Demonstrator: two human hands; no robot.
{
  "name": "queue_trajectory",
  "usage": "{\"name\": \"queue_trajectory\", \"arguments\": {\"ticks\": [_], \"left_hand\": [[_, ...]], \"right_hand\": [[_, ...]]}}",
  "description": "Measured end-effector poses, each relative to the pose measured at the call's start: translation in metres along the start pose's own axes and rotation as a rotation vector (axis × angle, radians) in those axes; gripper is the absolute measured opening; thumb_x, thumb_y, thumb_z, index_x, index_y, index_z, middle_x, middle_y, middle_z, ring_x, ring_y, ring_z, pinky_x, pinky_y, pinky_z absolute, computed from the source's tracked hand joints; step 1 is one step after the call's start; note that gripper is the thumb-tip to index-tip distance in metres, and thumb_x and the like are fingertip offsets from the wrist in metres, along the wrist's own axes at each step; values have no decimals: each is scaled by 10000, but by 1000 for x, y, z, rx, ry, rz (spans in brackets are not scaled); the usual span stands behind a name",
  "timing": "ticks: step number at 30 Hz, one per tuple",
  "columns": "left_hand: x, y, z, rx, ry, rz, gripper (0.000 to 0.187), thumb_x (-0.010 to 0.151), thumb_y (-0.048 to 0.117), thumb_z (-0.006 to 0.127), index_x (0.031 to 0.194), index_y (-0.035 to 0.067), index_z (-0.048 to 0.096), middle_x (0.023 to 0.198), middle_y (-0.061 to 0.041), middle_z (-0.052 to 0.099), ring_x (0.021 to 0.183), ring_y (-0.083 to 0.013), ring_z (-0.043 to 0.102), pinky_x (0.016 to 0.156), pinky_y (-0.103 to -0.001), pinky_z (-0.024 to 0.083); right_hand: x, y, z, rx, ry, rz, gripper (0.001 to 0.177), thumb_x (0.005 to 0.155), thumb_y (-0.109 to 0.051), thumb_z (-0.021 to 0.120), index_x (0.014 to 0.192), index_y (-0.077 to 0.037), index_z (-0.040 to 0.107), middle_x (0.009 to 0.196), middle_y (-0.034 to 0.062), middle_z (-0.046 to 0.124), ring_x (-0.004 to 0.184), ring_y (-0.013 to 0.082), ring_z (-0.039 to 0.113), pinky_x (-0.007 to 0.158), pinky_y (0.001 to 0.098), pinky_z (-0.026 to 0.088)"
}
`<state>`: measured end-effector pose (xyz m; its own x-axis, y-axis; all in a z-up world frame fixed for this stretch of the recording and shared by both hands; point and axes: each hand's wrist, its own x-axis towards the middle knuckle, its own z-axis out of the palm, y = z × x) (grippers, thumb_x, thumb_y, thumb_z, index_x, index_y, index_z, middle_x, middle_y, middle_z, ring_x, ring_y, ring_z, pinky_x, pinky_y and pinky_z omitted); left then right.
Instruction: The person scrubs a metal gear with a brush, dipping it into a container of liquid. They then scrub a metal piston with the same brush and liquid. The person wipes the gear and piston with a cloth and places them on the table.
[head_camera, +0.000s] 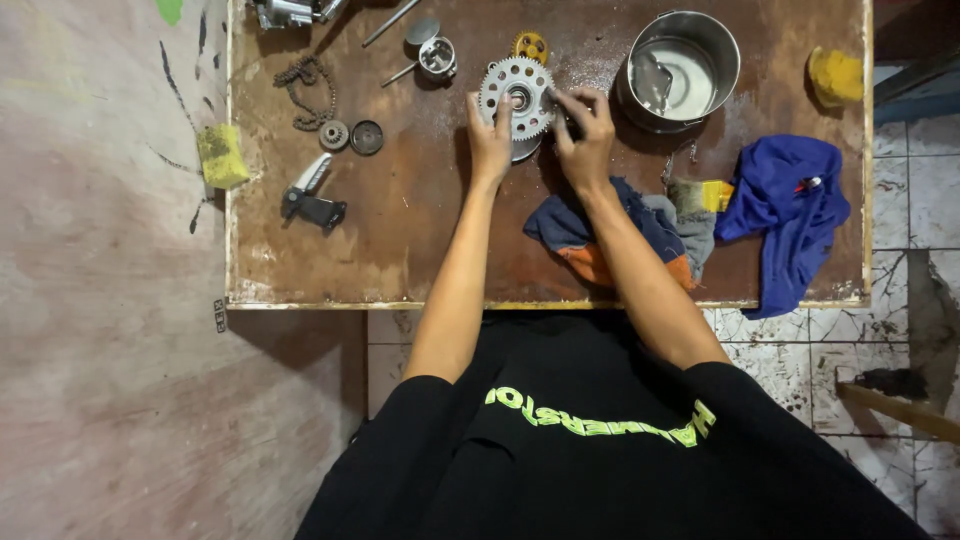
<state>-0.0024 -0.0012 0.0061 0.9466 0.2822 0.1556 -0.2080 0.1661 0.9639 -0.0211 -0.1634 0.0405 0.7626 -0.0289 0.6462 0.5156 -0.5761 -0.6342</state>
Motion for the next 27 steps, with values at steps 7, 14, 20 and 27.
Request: {"name": "queue_trajectory", "arguments": {"ticks": [7,14,20,27], "left_hand": [[-1,4,-1,204,69,167,390,1076,259,618,1295,-41,498,1204,-192,689,1126,-226,662,996,-352,513],[-2,18,2,149,38,121,291,1055,247,611,1196,0,552,1070,-158,740,982,-207,705,869,-346,564],[3,15,3,193,15,126,264,1034,258,644,1128,19,582,1016,-143,755,961,-197,723,851,-351,571],[10,-1,-2,256,19,149,367,1065,311,611,1223,-18,574,1140,-183,721,1074,-245,687,930,-373,545]], "right_hand": [[12,-32,-39,-128,-314,-110,466,978,-20,685,1409,-198,692,1197,182,690,981,367,736,828,441,610],[23,-46,-66,-224,-583,-107,561,990,-33,619,1514,-231,608,962,210,678,758,404,696,679,480,569],[18,-31,-63,-243,-550,-257,587,903,-95,699,1474,-205,619,914,189,695,674,369,672,605,469,550],[29,-51,-69,-374,-643,-237,644,922,-150,733,1543,-238,590,662,128,653,494,314,624,488,444,511]]}}
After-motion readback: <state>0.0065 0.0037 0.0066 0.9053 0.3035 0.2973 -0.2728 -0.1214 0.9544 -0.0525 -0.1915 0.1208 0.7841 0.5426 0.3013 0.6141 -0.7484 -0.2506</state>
